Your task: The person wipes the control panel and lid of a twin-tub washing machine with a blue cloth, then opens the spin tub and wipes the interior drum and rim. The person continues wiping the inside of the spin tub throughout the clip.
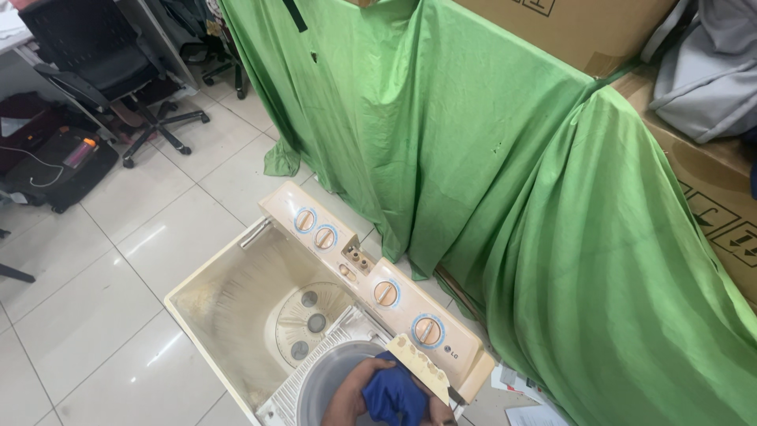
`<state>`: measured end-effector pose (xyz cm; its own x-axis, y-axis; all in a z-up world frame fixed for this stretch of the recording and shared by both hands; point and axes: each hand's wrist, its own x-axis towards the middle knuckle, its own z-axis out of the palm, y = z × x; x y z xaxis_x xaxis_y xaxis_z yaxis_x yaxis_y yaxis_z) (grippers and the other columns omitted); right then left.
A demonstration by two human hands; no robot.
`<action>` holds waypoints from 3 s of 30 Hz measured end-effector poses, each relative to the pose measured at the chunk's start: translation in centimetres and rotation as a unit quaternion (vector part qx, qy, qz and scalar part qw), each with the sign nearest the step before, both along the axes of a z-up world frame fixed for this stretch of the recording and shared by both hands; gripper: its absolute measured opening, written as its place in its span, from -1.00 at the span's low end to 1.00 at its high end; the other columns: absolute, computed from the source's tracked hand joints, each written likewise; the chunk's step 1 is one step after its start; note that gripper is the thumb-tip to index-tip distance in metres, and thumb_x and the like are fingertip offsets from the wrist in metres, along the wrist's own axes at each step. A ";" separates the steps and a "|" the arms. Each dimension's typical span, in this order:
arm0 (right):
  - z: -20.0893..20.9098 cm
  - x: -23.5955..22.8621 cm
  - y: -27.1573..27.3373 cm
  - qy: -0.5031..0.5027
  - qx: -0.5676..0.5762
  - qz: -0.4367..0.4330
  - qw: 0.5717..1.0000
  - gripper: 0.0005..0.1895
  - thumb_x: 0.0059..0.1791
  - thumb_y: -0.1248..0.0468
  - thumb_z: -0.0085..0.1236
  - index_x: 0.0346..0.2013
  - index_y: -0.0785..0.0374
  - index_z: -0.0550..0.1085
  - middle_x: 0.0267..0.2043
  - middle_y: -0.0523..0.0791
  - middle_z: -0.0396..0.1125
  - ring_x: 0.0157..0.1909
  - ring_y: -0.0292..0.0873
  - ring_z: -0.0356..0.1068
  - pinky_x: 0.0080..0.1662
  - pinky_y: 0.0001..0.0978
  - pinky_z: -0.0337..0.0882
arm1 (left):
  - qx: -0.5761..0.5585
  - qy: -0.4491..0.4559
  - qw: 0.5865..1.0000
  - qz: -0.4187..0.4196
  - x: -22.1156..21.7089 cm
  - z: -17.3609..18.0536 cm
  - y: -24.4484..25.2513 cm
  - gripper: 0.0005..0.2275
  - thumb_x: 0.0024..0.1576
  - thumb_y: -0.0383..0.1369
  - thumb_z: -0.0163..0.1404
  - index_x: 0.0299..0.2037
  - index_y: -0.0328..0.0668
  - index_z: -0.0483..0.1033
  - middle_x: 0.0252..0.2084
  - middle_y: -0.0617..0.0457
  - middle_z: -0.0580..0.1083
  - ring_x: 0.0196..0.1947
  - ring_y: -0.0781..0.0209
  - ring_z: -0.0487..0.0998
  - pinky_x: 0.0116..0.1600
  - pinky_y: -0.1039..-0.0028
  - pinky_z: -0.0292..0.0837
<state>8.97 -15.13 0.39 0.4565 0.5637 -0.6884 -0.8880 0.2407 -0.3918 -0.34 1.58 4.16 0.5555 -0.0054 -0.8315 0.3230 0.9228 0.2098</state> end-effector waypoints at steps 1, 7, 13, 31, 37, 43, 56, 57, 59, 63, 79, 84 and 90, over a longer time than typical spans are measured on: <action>-0.1 0.2 -0.2 0.005 0.006 -0.012 1.000 -0.48 -0.01 0.28 0.04 0.26 0.30 0.34 0.17 0.10 0.40 0.16 0.10 0.43 0.20 0.07 0.43 | -0.006 -0.016 1.000 0.015 0.5 1.0 0.2 -0.67 0.06 -0.38 0.11 0.00 -0.45 0.56 -0.17 -0.22 0.62 -0.25 -0.09 0.67 -0.06 0.17 0.62; 0.1 0.4 -2.4 0.038 0.025 -0.074 0.996 -0.45 -0.01 0.26 -0.03 0.26 0.40 0.32 0.18 0.16 0.38 0.18 0.14 0.41 0.21 0.08 0.41 | -0.041 -0.056 0.994 0.080 0.0 4.1 -0.6 -0.56 0.05 -0.38 0.12 0.09 -0.57 0.46 -0.10 -0.31 0.62 -0.15 -0.16 0.68 0.03 0.13 0.64; 0.9 0.6 -1.5 0.041 0.027 -0.068 0.996 -0.44 -0.02 0.29 -0.01 0.28 0.40 0.30 0.20 0.15 0.37 0.20 0.12 0.39 0.22 0.04 0.39 | 0.071 -0.026 0.984 0.159 0.3 0.7 -3.0 -0.65 0.07 -0.46 0.16 0.05 -0.47 0.49 -0.16 -0.24 0.62 -0.21 -0.10 0.69 -0.04 0.11 0.63; 1.5 1.1 3.6 0.034 0.003 0.008 0.999 -0.38 -0.05 0.41 0.04 0.32 0.40 0.24 0.26 0.13 0.32 0.27 0.06 0.34 0.27 -0.06 0.33 | 0.379 -0.123 0.913 0.086 1.6 -2.9 -2.0 -0.67 0.13 -0.43 0.18 0.09 -0.40 0.55 -0.05 0.00 0.64 -0.11 0.29 0.63 0.05 0.46 0.54; 0.9 0.5 2.9 0.035 -0.001 0.007 0.999 -0.36 -0.06 0.45 0.06 0.34 0.41 0.22 0.27 0.12 0.30 0.29 0.04 0.32 0.28 -0.10 0.31 | 0.286 -0.066 0.940 0.172 1.7 0.7 -0.3 -0.69 0.15 -0.43 0.12 0.06 -0.46 0.53 -0.16 -0.13 0.62 -0.27 0.14 0.64 -0.14 0.36 0.59; 0.8 1.0 2.4 0.033 0.005 -0.003 0.999 -0.33 -0.07 0.49 0.08 0.35 0.41 0.20 0.29 0.12 0.29 0.31 0.02 0.30 0.30 -0.13 0.29 | 0.279 -0.071 0.953 0.092 1.2 -0.3 0.3 -0.69 0.12 -0.49 0.14 0.06 -0.48 0.54 -0.13 -0.13 0.64 -0.25 0.16 0.67 -0.11 0.39 0.61; -0.9 0.0 -4.8 -0.142 0.037 0.045 0.988 -0.26 -0.09 0.58 0.11 0.39 0.41 0.15 0.33 0.10 0.25 0.36 -0.02 0.26 0.33 -0.21 0.25 | 0.238 -0.072 0.968 0.034 0.4 3.3 -4.7 -0.72 0.15 -0.52 0.08 0.07 -0.40 0.52 -0.10 -0.07 0.64 -0.17 0.16 0.66 -0.03 0.38 0.61; -0.8 -0.4 -4.2 -0.161 0.023 0.037 0.986 -0.26 -0.10 0.59 0.12 0.37 0.41 0.16 0.32 0.08 0.26 0.35 -0.04 0.26 0.33 -0.20 0.26 | 0.245 -0.072 0.966 0.043 0.6 3.9 -4.5 -0.73 0.16 -0.51 0.07 0.06 -0.42 0.51 -0.11 -0.09 0.64 -0.18 0.14 0.67 -0.04 0.37 0.62; -0.6 -1.1 -2.6 -0.145 0.040 0.006 0.989 -0.30 -0.09 0.55 0.12 0.35 0.37 0.19 0.28 0.03 0.30 0.30 -0.06 0.32 0.28 -0.19 0.33 | 0.248 -0.056 0.965 0.063 1.0 4.6 -3.8 -0.73 0.15 -0.51 0.06 0.06 -0.38 0.52 -0.10 -0.09 0.64 -0.18 0.15 0.67 -0.04 0.37 0.62; -0.6 -1.4 -1.4 -0.025 0.052 0.023 0.998 -0.47 0.04 0.32 0.04 0.29 0.50 0.30 0.14 0.10 0.43 0.09 0.02 0.47 0.10 -0.09 0.49 | 0.238 -0.065 0.961 0.128 1.0 5.4 -3.2 -0.73 0.15 -0.51 0.03 0.06 -0.38 0.51 -0.10 -0.10 0.64 -0.18 0.12 0.68 -0.04 0.35 0.62; 0.6 1.3 -7.0 0.019 0.062 0.043 0.997 -0.45 -0.01 0.37 -0.01 0.29 0.47 0.27 0.16 0.14 0.41 0.10 0.01 0.49 0.12 -0.16 0.48 | 0.266 -0.018 0.961 0.065 0.9 7.7 -6.6 -0.74 0.15 -0.50 0.08 0.04 -0.39 0.51 -0.12 -0.11 0.63 -0.18 0.14 0.67 -0.05 0.38 0.60; 2.0 0.7 -6.7 0.072 0.103 0.014 0.992 -0.40 -0.07 0.42 -0.01 0.29 0.33 0.26 0.13 0.08 0.42 0.09 0.04 0.48 0.12 -0.06 0.46 | 0.244 -0.008 0.965 0.093 1.5 6.9 -6.0 -0.77 0.14 -0.52 0.09 -0.01 -0.43 0.54 -0.18 -0.14 0.63 -0.24 0.08 0.67 -0.11 0.32 0.61; 0.1 0.2 -5.2 0.117 0.091 -0.054 0.987 -0.51 -0.03 0.43 -0.01 0.22 0.34 0.32 0.07 0.05 0.42 0.05 0.03 0.47 0.11 -0.09 0.46 | 0.239 -0.016 0.966 0.096 2.0 4.3 -5.7 -0.80 0.16 -0.53 0.01 -0.06 -0.51 0.55 -0.23 -0.16 0.61 -0.31 0.07 0.65 -0.18 0.31 0.60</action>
<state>9.20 -20.33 0.49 0.3610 0.6445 -0.6740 -0.9145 0.3862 -0.1205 1.71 -4.13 8.45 0.5346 0.4802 -0.6955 0.1421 0.7601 0.6341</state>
